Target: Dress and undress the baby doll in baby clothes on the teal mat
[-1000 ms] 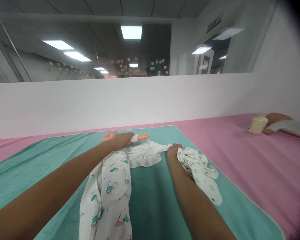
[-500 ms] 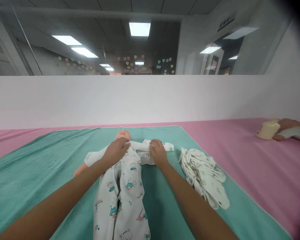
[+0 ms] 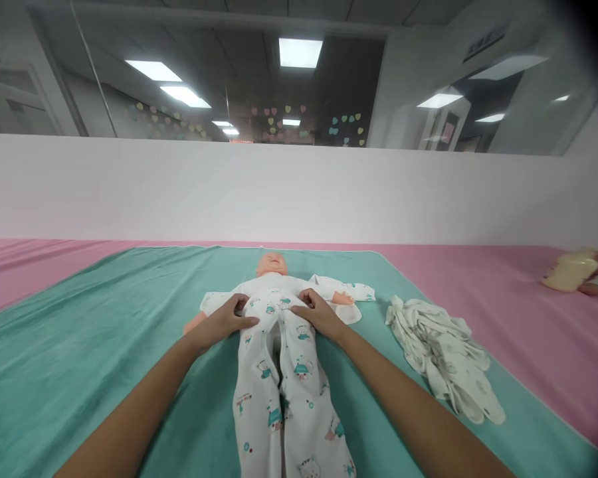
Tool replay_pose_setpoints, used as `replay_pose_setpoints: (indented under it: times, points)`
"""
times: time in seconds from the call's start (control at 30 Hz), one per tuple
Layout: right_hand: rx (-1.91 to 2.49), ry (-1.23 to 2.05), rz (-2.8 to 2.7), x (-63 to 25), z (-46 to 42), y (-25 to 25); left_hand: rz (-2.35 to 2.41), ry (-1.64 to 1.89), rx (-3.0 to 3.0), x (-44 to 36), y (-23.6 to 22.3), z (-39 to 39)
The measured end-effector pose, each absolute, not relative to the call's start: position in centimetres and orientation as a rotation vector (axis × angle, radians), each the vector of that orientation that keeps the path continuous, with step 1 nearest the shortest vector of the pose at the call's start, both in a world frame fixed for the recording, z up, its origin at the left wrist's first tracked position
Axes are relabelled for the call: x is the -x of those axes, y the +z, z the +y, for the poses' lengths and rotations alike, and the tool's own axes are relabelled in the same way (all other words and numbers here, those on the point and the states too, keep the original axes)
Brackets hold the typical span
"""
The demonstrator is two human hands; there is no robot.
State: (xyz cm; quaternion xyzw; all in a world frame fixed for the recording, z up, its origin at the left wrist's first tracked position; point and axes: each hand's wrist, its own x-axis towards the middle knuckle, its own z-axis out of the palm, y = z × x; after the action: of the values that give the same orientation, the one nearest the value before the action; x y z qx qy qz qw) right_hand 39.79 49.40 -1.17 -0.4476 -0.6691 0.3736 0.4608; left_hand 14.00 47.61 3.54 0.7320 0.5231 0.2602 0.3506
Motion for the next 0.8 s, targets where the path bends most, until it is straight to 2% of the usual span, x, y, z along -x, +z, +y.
replay_pose_setpoints:
  times: [0.2,0.33,0.53,0.67,0.8]
  points:
    - [1.138,0.704,-1.774,-39.7,47.4,0.1,1.381,0.834,-2.168,-15.3,3.6,46.2]
    - [1.175,0.769,-1.783,-40.5,46.0,-0.1,1.36,0.878,-2.204,-15.1,3.1,44.8]
    - [1.142,0.914,-1.976,-42.1,43.3,-0.6,1.276,0.65,-2.11,-12.8,1.3,42.0]
    - [1.148,1.068,-2.072,-42.6,42.0,0.2,1.229,0.624,-2.02,-12.5,0.3,40.7]
    - [1.17,1.014,-2.173,-42.5,41.7,1.1,1.314,0.645,-1.952,-13.2,0.5,40.3]
